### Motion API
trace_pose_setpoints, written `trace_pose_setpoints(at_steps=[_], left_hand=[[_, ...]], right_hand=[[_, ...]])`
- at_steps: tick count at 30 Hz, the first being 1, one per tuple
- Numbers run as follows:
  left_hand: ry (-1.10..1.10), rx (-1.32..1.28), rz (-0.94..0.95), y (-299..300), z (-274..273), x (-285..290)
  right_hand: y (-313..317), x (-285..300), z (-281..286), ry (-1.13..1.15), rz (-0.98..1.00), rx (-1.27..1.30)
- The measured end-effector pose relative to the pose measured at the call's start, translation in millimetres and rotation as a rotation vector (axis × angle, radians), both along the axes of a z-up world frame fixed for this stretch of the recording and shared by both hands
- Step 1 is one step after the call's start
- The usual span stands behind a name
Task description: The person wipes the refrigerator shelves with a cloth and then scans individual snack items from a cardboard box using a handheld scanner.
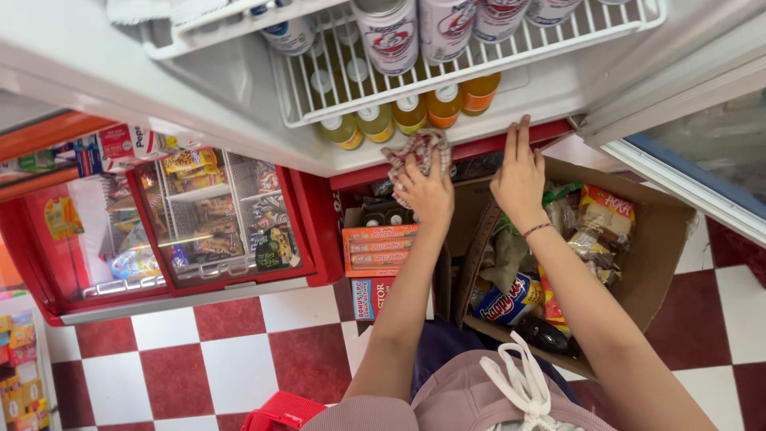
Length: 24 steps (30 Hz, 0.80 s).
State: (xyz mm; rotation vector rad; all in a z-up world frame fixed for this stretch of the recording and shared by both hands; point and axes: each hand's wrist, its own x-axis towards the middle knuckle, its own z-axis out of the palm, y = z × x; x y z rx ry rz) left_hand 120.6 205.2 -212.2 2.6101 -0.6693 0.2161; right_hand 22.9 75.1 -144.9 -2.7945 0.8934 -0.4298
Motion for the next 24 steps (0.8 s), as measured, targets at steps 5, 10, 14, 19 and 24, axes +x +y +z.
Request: trace_pose_setpoints(at_steps=[5,10,14,19,24], left_hand=[[0.020,-0.002,-0.087,-34.8,5.7,-21.5],[0.021,0.010,-0.176,-63.3,12.4,-36.5],[0.014,0.043,-0.281,-101.6,20.0,-53.0],[-0.073,-0.009,-0.340,-148.9,32.7,-64.6],[-0.062,0.066,-0.398,-178.0,61.7,-52.9]], right_hand=[[-7.1,-9.1,7.6,-0.057,0.018,0.185],[-12.0,-32.1,9.8,-0.163,-0.103,0.269],[-10.3,-59.3,14.6,-0.256,-0.164,0.413],[-4.1,-83.8,17.4,-0.301,-0.191,0.397],[-1.7,-94.2,19.8,-0.332,-0.199,0.428]])
